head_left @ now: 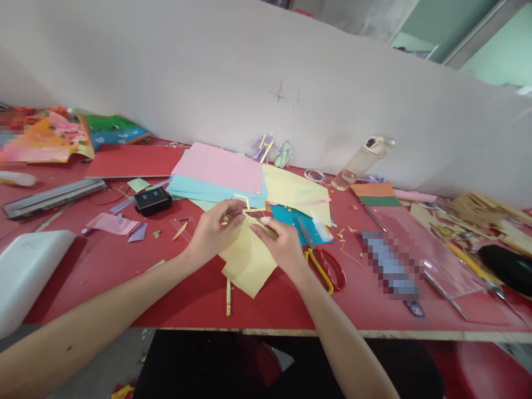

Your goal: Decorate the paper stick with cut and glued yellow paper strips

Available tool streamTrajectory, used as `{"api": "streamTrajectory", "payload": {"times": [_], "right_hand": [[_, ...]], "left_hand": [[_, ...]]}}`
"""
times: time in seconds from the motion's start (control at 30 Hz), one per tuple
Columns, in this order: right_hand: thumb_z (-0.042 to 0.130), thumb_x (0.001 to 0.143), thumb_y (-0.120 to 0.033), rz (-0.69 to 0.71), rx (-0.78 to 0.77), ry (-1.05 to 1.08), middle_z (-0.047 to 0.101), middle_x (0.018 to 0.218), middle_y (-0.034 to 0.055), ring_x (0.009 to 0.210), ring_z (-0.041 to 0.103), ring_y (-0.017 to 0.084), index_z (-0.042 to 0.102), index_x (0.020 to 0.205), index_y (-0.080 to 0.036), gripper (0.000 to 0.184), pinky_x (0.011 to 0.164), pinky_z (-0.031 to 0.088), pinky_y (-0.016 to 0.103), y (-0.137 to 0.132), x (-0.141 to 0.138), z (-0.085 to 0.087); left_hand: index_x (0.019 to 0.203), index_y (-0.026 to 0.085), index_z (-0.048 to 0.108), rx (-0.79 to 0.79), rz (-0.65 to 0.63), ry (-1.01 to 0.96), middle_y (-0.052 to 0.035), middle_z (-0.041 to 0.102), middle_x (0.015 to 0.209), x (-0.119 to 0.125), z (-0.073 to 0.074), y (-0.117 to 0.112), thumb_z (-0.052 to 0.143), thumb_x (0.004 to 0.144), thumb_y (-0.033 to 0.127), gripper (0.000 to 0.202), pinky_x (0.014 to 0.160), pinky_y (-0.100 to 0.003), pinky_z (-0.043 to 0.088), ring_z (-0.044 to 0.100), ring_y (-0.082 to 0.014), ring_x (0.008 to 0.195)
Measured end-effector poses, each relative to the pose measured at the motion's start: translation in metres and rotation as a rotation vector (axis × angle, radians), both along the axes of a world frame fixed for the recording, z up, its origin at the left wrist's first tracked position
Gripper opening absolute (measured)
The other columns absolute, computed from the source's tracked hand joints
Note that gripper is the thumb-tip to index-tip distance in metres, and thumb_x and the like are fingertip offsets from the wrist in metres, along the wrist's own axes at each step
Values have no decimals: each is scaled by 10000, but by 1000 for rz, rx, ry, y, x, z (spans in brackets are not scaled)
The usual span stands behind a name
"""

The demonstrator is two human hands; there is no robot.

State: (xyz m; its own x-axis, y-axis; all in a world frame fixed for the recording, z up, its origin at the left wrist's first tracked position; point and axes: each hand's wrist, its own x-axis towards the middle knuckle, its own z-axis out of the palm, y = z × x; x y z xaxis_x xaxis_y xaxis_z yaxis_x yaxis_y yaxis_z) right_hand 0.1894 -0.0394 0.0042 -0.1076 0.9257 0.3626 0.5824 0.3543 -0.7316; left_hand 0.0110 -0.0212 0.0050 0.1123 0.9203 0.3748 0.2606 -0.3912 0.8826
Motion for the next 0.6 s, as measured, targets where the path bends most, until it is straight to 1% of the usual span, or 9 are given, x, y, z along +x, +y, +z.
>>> {"api": "streamTrajectory", "payload": {"times": [0.17,0.37,0.5,0.6], "right_hand": [[595,860,-453,16,-42,-27,731,821,25,766,682,204,689,831,-199,272,639,471,258,-1,0,2],[601,851,-442,56,-76,77,736,950,30,917,681,243,702,918,-222,251,758,508,306,0,0,0],[611,843,-439,90,-124,151,730,924,35,897,681,231,684,907,-204,254,746,514,291,-1,0,2],[595,858,-428,126,-175,204,721,966,42,902,676,216,654,983,-202,265,727,512,269,-2,-1,4]], "left_hand": [[1049,190,632,-69,28,-56,-56,690,998,2,2,0,608,823,313,259,731,-269,526,651,-176,890],[1074,201,630,-112,20,-106,-44,683,943,-2,4,3,618,810,306,285,741,-281,519,643,-169,856],[1074,195,633,-146,-4,-164,-48,685,960,-3,4,4,635,795,303,300,780,-295,517,639,-181,897],[1076,185,633,-163,-18,-193,-56,687,983,-3,5,5,642,788,304,312,808,-304,513,638,-187,916]]}}
